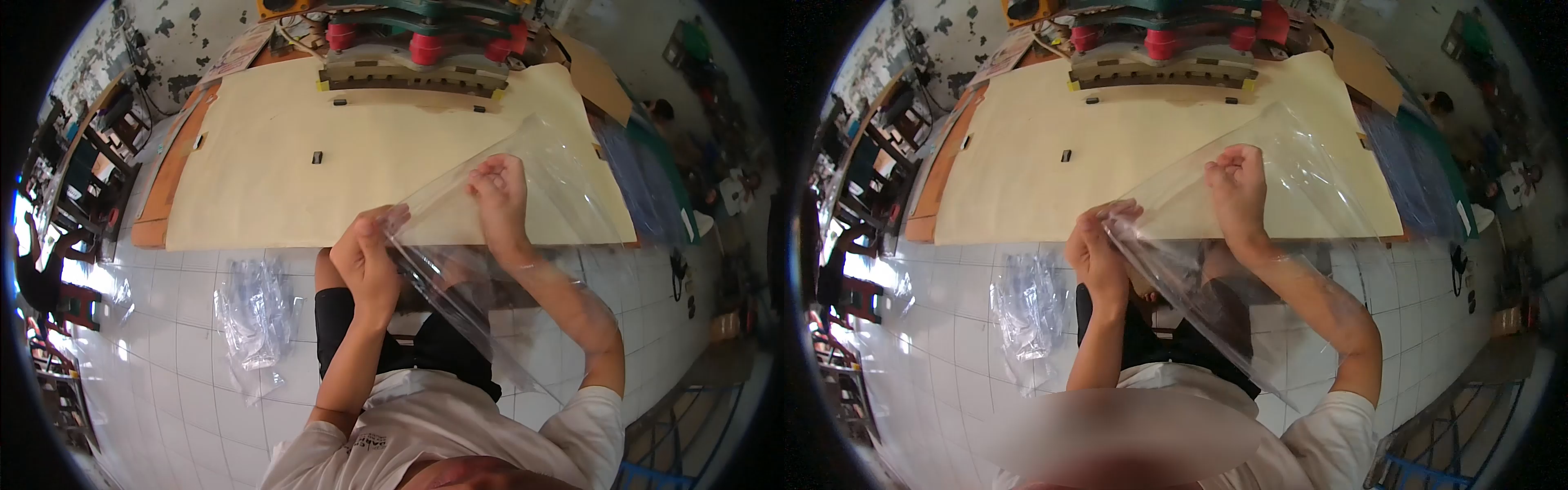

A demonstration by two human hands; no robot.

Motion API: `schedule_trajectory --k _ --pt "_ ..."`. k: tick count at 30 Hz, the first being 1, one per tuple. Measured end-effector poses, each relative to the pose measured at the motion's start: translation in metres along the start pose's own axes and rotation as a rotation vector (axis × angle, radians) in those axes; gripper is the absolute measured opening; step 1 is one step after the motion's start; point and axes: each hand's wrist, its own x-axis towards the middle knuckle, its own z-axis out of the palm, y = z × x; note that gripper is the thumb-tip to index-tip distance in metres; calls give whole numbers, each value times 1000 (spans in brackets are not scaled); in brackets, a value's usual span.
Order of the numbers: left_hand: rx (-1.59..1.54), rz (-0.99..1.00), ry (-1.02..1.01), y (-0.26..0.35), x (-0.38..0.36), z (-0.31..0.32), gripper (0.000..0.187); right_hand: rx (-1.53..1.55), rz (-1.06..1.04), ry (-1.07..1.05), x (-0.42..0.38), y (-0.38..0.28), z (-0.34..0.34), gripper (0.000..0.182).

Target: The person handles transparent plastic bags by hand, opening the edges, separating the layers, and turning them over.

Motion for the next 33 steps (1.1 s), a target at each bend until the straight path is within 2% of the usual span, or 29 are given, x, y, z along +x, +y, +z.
schedule_trajectory --k 1,3,4,5,7,8,9,10,11,13,14,15,16,17,18,19,20,21,23,24,28,30,31,33 --pt "-6 -2 -10 4 -5 -3 51 255 44 81 1 0 -2 32" --pt "106 85 -98 13 -14 -17 52 335 102 45 1 -9 -12 37" --pt "121 109 -144 10 -17 -26 61 420 162 -2 2 -16 -17 42" --pt "116 110 -151 12 -20 -35 61 419 157 6 0 -22 -19 42" --pt "27 -13 -323 21 -20 -53 68 397 127 -137 -12 -33 -22 46" --pt "-4 -105 -366 23 -17 -60 71 399 129 -135 -17 -38 -23 46" --pt "0 -110 -367 30 -12 -60 71 392 56 -240 -24 -41 -22 47" --pt "123 -90 -360 39 -1 -55 72 386 -14 -346 -32 -45 -20 48" --pt "247 -69 -351 49 10 -50 74 390 -5 -347 -40 -49 -16 48" --pt "232 20 -428 63 33 -30 72 176 -141 -565 -53 -58 -3 47" --pt "185 85 -462 67 43 -19 63 186 -137 -568 -59 -66 5 47" --pt "140 149 -495 69 53 -11 55 160 -128 -683 -65 -75 12 44" --pt "137 170 -577 71 62 -7 54 134 -123 -800 -68 -80 19 42" --pt "135 195 -659 72 70 -5 54 145 -128 -809 -69 -75 27 42" --pt "144 169 -698 75 76 -4 45 337 -47 -841 -68 -68 36 41" --pt "159 174 -695 75 81 -5 45 530 35 -868 -67 -63 42 40" --pt "180 111 -697 72 86 -7 40 620 177 -938 -58 -62 42 39" --pt "201 45 -699 68 89 -9 36 633 174 -945 -53 -56 42 39" --pt "235 -19 -694 57 97 -16 36 1029 434 -1018 -45 -39 46 46" --pt "204 -55 -729 52 99 -19 36 1135 459 -1084 -43 -39 45 49" --pt "167 -104 -746 49 102 -29 35 1213 506 -1111 -45 -43 44 52" --pt "162 -112 -745 52 98 -30 35 1114 379 -1128 -42 -39 41 56" --pt "149 -139 -742 58 93 -29 34 1118 383 -1132 -41 -39 39 56" --pt "139 -166 -745 62 86 -29 35 996 249 -1025 -40 -41 36 61"
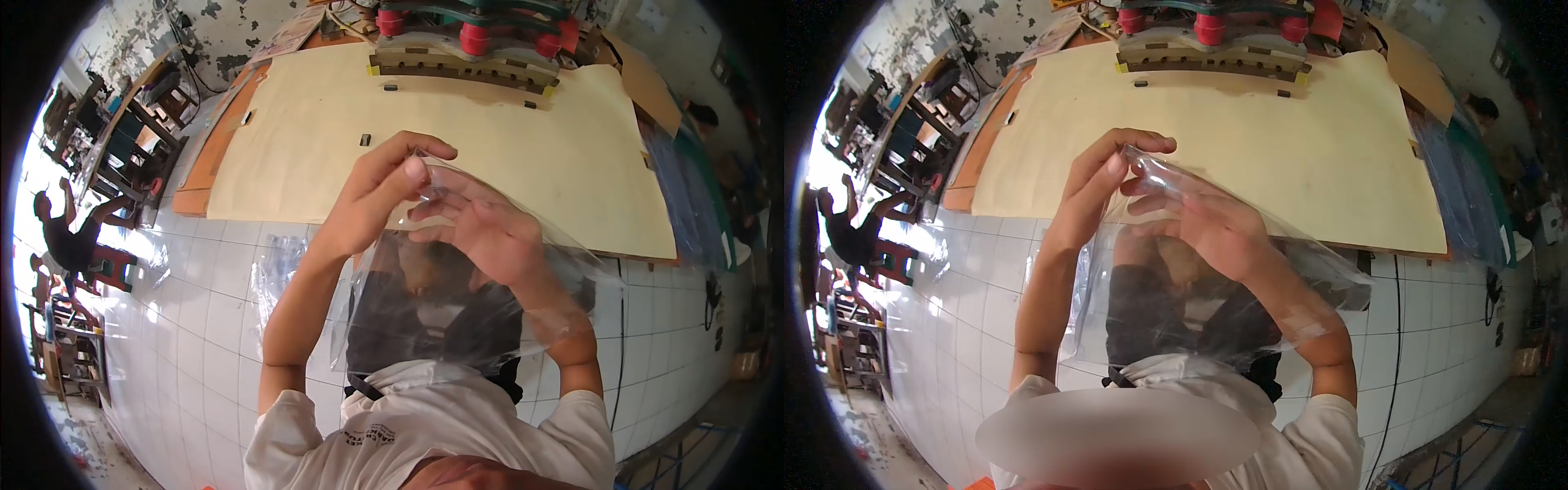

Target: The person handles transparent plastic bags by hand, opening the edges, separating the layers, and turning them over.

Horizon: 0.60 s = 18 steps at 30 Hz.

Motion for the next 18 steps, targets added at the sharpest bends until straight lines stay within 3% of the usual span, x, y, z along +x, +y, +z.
schedule_trajectory --k 4,7,8,10,11,13,18 --pt "-18 212 -130 -14 -2 2 52 -103 -53 42 -9 5 7 65" --pt "-36 369 -98 -24 -5 12 59 -796 -238 -52 -14 0 16 60" --pt "-84 367 -115 -23 -9 15 60 -795 -238 -50 -15 -7 23 60" --pt "-133 362 -135 -22 -13 17 61 -1151 -239 -68 -20 -18 33 52" --pt "-40 472 -164 -21 -13 18 61 -1251 -268 -54 -25 -13 31 48" --pt "75 599 -230 -12 -18 18 58 -1263 -276 -103 -29 -14 39 47" --pt "67 531 -184 7 -36 19 71 -1198 -339 -230 -33 -7 44 55"
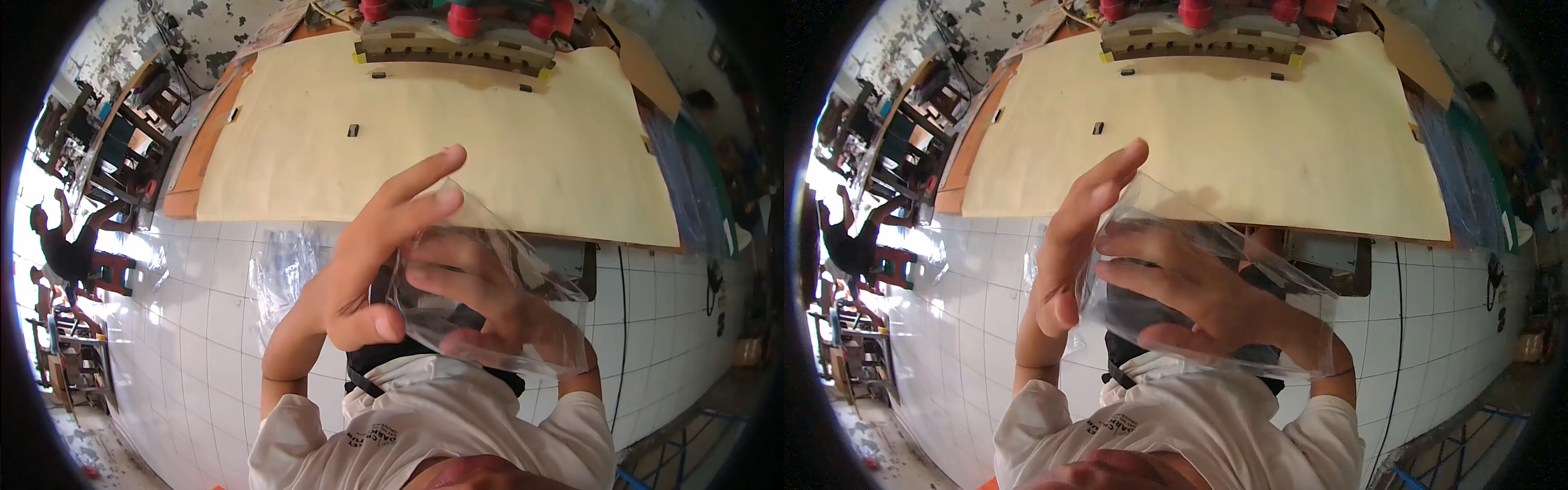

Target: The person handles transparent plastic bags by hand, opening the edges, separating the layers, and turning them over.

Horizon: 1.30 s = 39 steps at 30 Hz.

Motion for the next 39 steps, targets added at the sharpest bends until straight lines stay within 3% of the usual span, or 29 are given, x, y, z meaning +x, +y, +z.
schedule_trajectory --k 4,10,17,20,21,23,26,29,32,35,39 --pt "60 -110 -96 2 -1 -6 104 -137 52 5 -3 -11 -1 68" --pt "138 -138 -125 8 -4 0 108 -104 4 216 -11 2 16 80" --pt "255 -118 -170 8 -2 -8 104 95 115 72 -7 2 16 87" --pt "212 -188 -223 10 0 -11 104 529 -22 198 -12 6 30 96" --pt "115 -223 -174 9 -1 -8 105 677 30 221 -12 -1 30 103" --pt "22 -256 -121 3 -3 -1 106 826 82 237 -13 -2 27 110" --pt "68 -153 -97 -4 -6 8 111 897 20 187 -15 11 24 122" --pt "133 -198 -80 4 -1 8 115 1009 -5 262 -18 28 25 135" --pt "89 -263 -72 8 2 3 118 1066 173 393 -17 16 20 132" --pt "188 -305 -124 13 5 2 118 1048 210 422 -17 15 21 130" --pt "135 -383 -100 11 6 9 118 1104 83 388 -17 27 24 128"
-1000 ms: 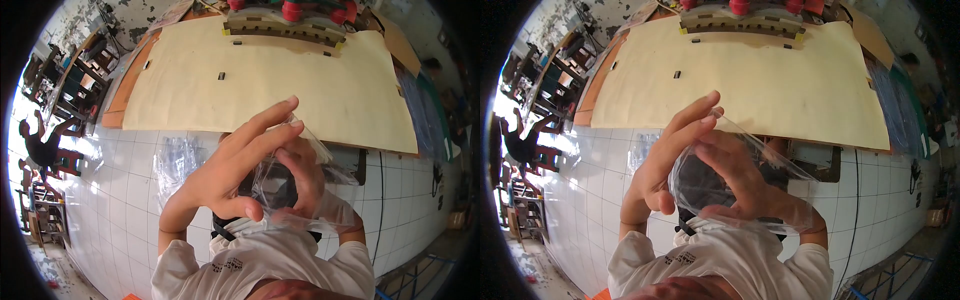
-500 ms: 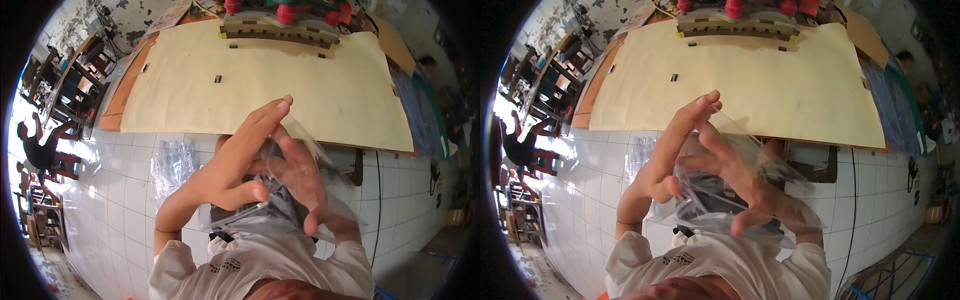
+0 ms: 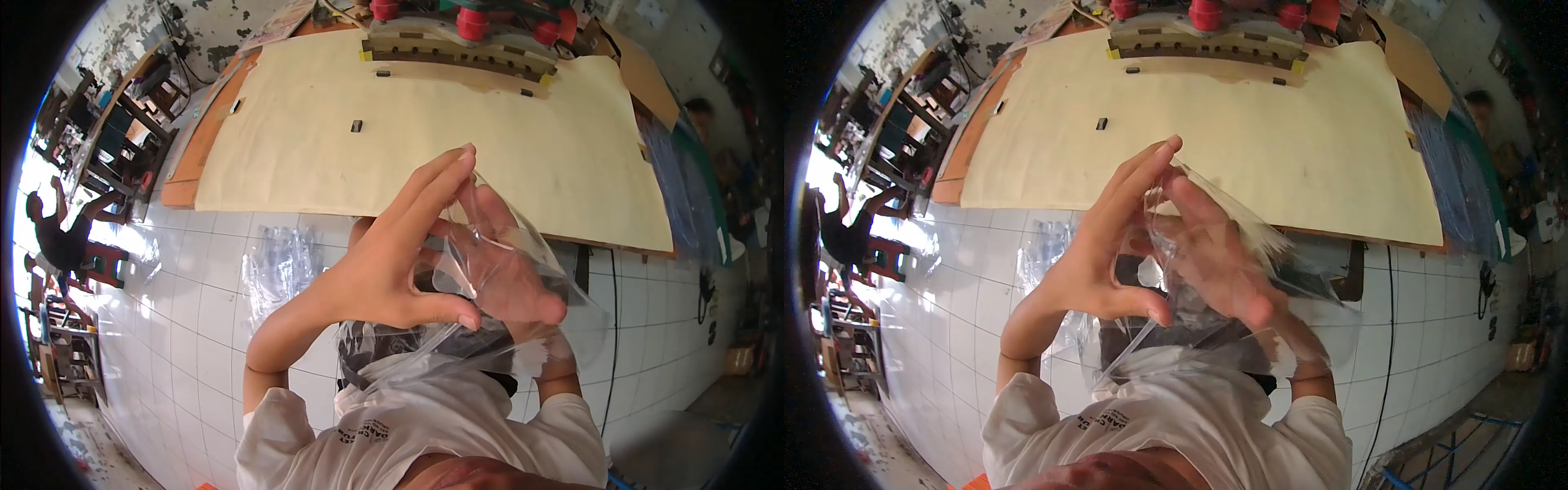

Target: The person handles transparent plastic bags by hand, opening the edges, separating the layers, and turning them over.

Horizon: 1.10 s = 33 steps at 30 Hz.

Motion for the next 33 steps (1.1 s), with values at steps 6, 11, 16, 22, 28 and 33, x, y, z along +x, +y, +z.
schedule_trajectory --k 6,11,16,22,28,33 --pt "112 83 11 -14 7 -11 108 96 178 144 2 -13 4 124" --pt "192 156 -8 -8 12 -6 95 28 236 118 3 -12 4 103" --pt "156 206 -14 -17 19 -6 94 -106 219 102 7 -16 8 93" --pt "-46 -26 -61 -16 27 -6 111 268 63 -3 13 -7 0 76" --pt "-270 39 -99 -32 30 -7 88 408 91 -141 20 -6 -3 67" --pt "-300 43 -52 -33 38 -10 70 424 197 -143 23 -13 -2 64"
